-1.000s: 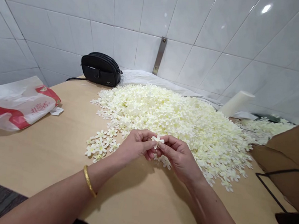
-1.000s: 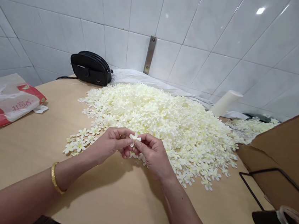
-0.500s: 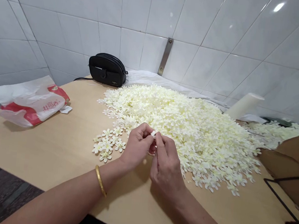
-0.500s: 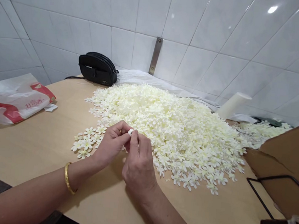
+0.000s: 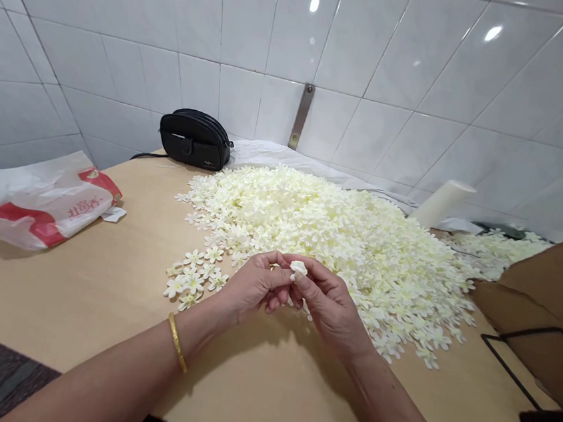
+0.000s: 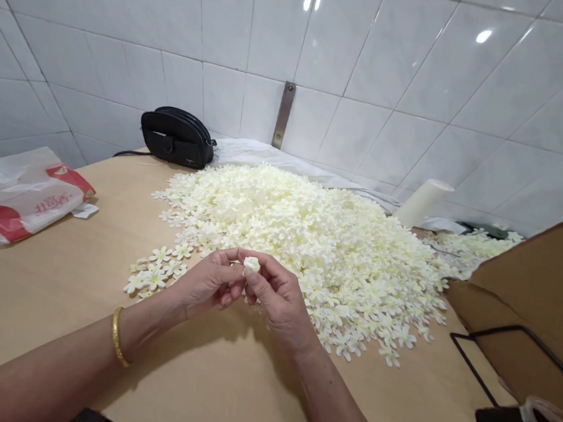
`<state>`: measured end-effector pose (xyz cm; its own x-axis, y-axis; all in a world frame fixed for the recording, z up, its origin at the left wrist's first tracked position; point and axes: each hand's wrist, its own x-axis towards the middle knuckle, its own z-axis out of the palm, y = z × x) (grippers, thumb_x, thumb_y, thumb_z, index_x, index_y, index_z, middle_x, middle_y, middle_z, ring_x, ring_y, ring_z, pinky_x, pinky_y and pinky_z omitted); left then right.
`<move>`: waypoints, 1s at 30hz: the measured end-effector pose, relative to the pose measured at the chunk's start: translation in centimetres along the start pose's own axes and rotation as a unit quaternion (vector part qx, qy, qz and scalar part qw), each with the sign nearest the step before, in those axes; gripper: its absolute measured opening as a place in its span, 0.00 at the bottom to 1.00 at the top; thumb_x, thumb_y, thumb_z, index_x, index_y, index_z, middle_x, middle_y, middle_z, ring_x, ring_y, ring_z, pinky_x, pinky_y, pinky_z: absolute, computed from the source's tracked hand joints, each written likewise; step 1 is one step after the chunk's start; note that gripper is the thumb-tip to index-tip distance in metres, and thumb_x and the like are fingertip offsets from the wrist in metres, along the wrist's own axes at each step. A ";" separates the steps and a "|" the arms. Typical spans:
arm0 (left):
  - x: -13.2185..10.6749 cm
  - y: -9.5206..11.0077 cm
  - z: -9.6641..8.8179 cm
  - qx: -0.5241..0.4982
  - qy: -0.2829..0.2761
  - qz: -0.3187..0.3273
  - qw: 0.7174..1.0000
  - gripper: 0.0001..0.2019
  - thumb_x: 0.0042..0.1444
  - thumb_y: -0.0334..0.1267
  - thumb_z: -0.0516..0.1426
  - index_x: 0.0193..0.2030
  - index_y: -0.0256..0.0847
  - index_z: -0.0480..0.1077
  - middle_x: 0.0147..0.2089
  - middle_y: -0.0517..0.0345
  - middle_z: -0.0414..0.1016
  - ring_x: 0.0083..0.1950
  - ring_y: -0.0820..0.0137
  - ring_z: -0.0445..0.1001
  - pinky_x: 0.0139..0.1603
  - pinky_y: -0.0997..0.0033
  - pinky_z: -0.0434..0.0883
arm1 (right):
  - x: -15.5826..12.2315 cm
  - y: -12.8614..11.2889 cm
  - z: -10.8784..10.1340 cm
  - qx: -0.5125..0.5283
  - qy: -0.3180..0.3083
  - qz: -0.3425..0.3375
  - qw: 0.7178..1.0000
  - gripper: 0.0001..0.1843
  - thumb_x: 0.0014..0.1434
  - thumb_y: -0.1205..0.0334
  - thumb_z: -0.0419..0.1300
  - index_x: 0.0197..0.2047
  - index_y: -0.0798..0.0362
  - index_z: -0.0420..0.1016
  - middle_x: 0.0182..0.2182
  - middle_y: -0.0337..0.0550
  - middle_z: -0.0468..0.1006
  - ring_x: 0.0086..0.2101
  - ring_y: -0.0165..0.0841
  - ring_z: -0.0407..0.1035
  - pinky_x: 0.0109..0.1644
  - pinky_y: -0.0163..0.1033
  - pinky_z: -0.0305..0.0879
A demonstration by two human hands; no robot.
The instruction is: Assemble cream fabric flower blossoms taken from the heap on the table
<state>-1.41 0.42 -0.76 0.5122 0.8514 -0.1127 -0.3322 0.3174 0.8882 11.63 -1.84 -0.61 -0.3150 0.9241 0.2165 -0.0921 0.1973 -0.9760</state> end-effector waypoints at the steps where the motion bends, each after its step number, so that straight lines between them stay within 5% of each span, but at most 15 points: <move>1: 0.0 0.0 0.0 0.005 0.006 0.002 1.000 0.10 0.44 0.37 0.58 0.33 0.35 0.62 0.14 0.63 0.66 0.13 0.81 0.59 0.11 0.84 0.50 | 0.0 -0.1 0.1 -0.020 0.013 -0.008 1.000 0.13 0.55 0.58 0.53 0.44 0.53 0.67 0.22 0.37 0.67 0.23 0.26 0.60 0.28 0.34 0.59; 10: -0.2 1.2 -0.2 -0.062 0.026 0.016 0.998 0.13 0.48 0.47 0.53 0.30 0.37 0.64 0.19 0.62 0.66 0.17 0.80 0.62 0.17 0.80 0.57 | 0.1 -0.1 -1.3 -0.178 0.182 -0.026 0.967 0.13 0.57 0.52 0.47 0.28 0.52 0.62 0.15 0.31 0.55 0.18 0.25 0.51 0.23 0.32 0.50; 15: -0.5 1.0 0.0 -0.032 0.018 0.035 0.999 0.12 0.48 0.45 0.54 0.29 0.36 0.64 0.20 0.61 0.66 0.18 0.80 0.62 0.19 0.80 0.57 | -0.2 0.2 -1.1 -0.392 0.176 -0.057 0.901 0.17 0.57 0.56 0.47 0.20 0.52 0.51 0.15 0.31 0.50 0.18 0.24 0.46 0.22 0.32 0.44; 20: -0.6 0.8 0.2 -0.002 0.043 0.065 0.997 0.10 0.47 0.43 0.56 0.28 0.37 0.63 0.20 0.63 0.65 0.19 0.80 0.61 0.20 0.79 0.58 | -0.2 0.4 -0.7 -0.465 0.167 -0.061 0.867 0.19 0.58 0.56 0.46 0.19 0.52 0.45 0.15 0.31 0.47 0.17 0.23 0.45 0.21 0.32 0.42; 24: -0.5 0.6 0.1 0.073 0.087 0.101 0.988 0.10 0.45 0.41 0.58 0.30 0.37 0.65 0.19 0.64 0.64 0.19 0.80 0.60 0.23 0.78 0.59 | -0.3 0.5 -0.2 -0.534 0.123 -0.092 0.832 0.19 0.57 0.56 0.46 0.18 0.53 0.49 0.14 0.32 0.51 0.17 0.24 0.48 0.23 0.32 0.43; 27: -0.4 0.3 -0.2 0.108 0.076 0.065 0.989 0.10 0.45 0.41 0.57 0.27 0.35 0.65 0.18 0.63 0.64 0.20 0.79 0.61 0.22 0.78 0.59 | -0.4 0.6 0.0 -0.568 0.108 -0.123 0.806 0.18 0.56 0.56 0.48 0.18 0.53 0.54 0.14 0.34 0.57 0.18 0.24 0.51 0.24 0.32 0.44; 30: -0.3 0.1 -0.4 0.112 0.038 0.036 0.992 0.12 0.45 0.43 0.56 0.28 0.35 0.66 0.19 0.61 0.65 0.20 0.78 0.61 0.21 0.78 0.60 | -0.5 0.7 -0.1 -0.554 0.105 -0.114 0.818 0.17 0.55 0.56 0.49 0.19 0.54 0.60 0.15 0.36 0.63 0.18 0.25 0.53 0.24 0.31 0.46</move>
<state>-1.92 0.36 -0.88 0.4300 0.9000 -0.0716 -0.1765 0.1616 0.9710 11.81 -2.14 -1.36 -0.2281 0.8350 0.5007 0.8232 0.4400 -0.3587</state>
